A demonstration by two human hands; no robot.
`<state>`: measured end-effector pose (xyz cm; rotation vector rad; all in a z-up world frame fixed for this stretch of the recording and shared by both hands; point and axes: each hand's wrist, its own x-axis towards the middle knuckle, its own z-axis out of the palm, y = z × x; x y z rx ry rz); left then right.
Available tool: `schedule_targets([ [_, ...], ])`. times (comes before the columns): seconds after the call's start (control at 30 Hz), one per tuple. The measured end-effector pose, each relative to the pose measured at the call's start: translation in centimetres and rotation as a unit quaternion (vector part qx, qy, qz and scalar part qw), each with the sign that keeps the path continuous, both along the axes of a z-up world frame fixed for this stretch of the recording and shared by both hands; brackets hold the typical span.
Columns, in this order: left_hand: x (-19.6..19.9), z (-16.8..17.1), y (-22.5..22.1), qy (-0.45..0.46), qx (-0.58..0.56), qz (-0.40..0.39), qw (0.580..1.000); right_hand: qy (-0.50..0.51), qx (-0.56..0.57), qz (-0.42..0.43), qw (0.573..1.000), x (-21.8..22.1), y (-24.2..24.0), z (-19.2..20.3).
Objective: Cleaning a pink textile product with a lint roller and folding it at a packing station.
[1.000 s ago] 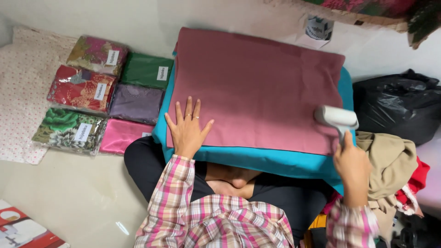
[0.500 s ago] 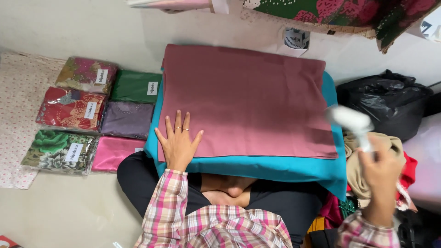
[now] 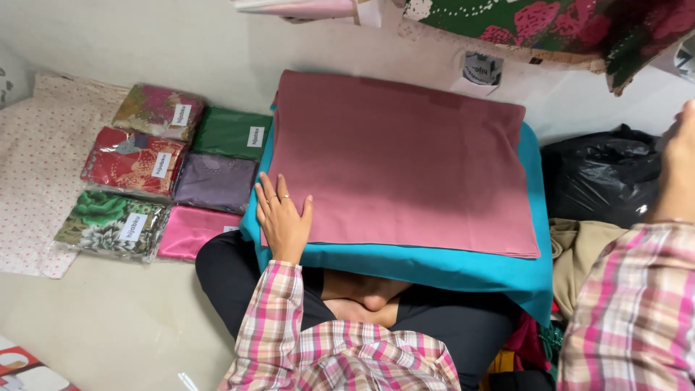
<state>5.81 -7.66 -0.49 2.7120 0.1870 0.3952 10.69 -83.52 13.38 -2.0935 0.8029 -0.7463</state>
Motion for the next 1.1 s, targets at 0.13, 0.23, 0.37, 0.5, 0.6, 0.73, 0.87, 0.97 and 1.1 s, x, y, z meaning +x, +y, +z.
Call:
schedule_targets([
  [0.13,0.1,0.2,0.2,-0.026,-0.062,0.038,0.997,-0.111,0.038,0.07,0.991,-2.0,5.9,-2.3],
  [0.23,0.7,-0.8,0.8,-0.046,-0.066,0.052,0.995,-0.134,0.177,0.1,0.97,-4.5,10.6,-0.8],
  [0.37,0.4,-0.4,2.6,-0.016,-0.099,0.03,0.995,-0.099,0.223,0.026,0.969,-7.6,15.4,-4.1],
  [0.5,-0.8,-0.8,4.3,0.086,-0.191,0.023,0.978,0.18,-0.071,0.168,0.966,-11.0,14.6,-13.4],
  [0.6,-1.7,-2.4,5.5,0.103,-0.226,0.009,0.969,0.289,-0.16,0.148,0.932,-13.0,16.9,-14.8],
  [0.73,-4.5,2.3,5.7,0.043,-0.372,-0.044,0.926,0.279,-0.105,0.115,0.948,-14.3,20.0,-13.5],
  [0.87,-5.5,3.2,6.2,0.011,-0.323,-0.061,0.944,0.159,-0.032,0.15,0.975,-15.6,23.4,-9.9],
  [0.97,-5.8,3.3,6.6,0.033,-0.323,-0.09,0.941,0.109,0.05,0.203,0.972,-17.4,23.5,-8.2],
  [1.1,-6.9,4.8,6.9,0.089,-0.233,-0.178,0.952,0.068,0.072,0.262,0.96,-19.6,25.1,-3.4],
])
